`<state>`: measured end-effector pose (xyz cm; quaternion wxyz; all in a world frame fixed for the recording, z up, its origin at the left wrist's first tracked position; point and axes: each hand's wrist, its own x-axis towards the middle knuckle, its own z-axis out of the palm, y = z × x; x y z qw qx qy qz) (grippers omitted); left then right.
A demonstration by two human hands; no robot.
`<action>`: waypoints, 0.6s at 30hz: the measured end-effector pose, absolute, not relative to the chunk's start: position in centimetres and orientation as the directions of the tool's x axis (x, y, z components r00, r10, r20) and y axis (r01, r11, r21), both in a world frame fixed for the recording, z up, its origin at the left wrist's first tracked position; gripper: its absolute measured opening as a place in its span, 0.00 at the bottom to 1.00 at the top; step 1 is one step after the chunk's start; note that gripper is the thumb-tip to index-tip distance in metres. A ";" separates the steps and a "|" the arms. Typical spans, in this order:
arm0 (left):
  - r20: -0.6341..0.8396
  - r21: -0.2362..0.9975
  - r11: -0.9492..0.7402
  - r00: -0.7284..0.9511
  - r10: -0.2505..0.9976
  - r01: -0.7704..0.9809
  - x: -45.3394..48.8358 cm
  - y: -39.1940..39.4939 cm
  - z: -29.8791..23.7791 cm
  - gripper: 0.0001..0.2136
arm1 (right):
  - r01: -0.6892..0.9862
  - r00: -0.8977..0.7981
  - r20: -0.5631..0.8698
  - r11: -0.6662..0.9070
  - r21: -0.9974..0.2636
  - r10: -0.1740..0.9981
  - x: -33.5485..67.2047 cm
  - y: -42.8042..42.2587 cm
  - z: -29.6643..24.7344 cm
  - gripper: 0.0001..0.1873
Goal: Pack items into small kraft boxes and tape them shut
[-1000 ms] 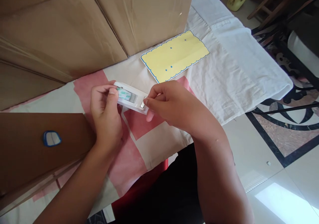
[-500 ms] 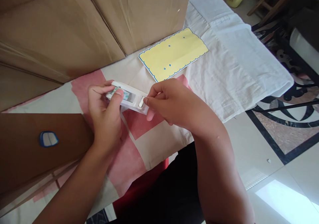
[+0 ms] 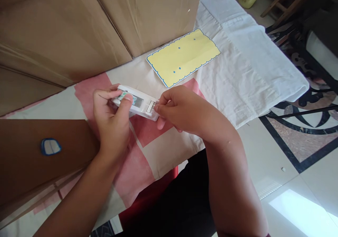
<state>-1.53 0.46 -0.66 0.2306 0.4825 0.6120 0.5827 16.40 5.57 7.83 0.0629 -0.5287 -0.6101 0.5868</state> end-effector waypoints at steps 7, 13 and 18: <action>0.312 0.930 -0.181 -0.432 0.846 0.319 -1.4 0.5 -0.8 0.07 | 0.628 -0.413 -0.549 -0.210 -0.750 0.726 16.5 5.5 8.2 0.11; 0.337 0.916 -0.191 -0.418 0.844 0.353 -1.6 0.5 -1.2 0.08 | 0.647 -0.408 -0.559 -0.203 -0.735 0.722 16.4 5.4 7.9 0.12; 0.360 0.885 -0.176 -0.394 0.846 0.431 -1.4 0.2 -1.3 0.08 | 0.641 -0.416 -0.541 -0.186 -0.745 0.731 16.5 5.3 7.7 0.12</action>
